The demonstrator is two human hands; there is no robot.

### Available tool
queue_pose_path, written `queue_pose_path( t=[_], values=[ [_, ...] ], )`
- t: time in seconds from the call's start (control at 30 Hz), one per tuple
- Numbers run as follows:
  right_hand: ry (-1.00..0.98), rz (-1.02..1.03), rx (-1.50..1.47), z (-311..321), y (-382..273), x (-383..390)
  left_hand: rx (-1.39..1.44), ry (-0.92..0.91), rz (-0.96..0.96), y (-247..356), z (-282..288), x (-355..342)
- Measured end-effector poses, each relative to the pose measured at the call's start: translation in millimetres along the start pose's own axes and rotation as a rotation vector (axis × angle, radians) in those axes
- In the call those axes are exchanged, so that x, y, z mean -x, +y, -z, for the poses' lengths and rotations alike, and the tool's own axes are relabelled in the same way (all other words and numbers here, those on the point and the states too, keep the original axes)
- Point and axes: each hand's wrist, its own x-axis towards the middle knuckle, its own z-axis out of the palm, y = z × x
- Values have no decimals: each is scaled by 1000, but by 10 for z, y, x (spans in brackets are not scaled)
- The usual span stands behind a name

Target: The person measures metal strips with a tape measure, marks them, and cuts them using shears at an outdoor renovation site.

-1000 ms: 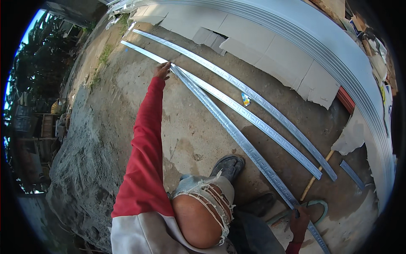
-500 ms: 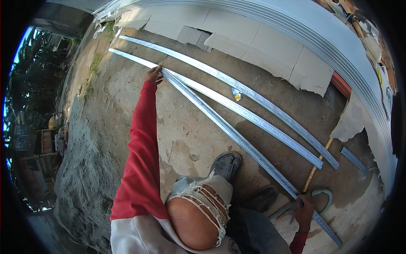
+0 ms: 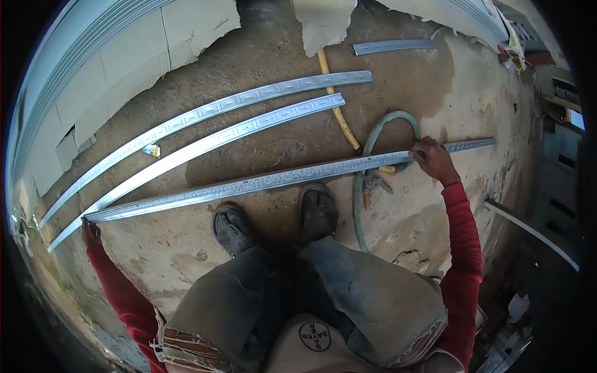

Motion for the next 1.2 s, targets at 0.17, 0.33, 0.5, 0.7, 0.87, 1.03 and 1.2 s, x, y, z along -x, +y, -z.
queue_pose_path(
  t=[0.17,0.33,0.5,0.7,0.87,1.03,1.2],
  values=[
    [-43,-283,66,-189,504,182,-70,-128,-10,-116,181,-347],
    [50,-193,21,-366,618,226,-785,504,-478,108,-364,45],
    [66,-164,69,-409,655,228,-1297,338,-1509,273,-1991,2292],
    [51,-192,36,-429,618,226,-961,-1081,-1491,-414,-3802,5162],
    [88,-193,68,-417,600,226,-925,-1214,-1503,-934,-4384,5675],
    [37,-261,-6,-311,416,181,-1101,-1279,-1416,-1087,-4245,5316],
    [16,-100,-164,-224,-337,-51,-1156,-1086,-1602,-626,-3713,4533]
  ],
)
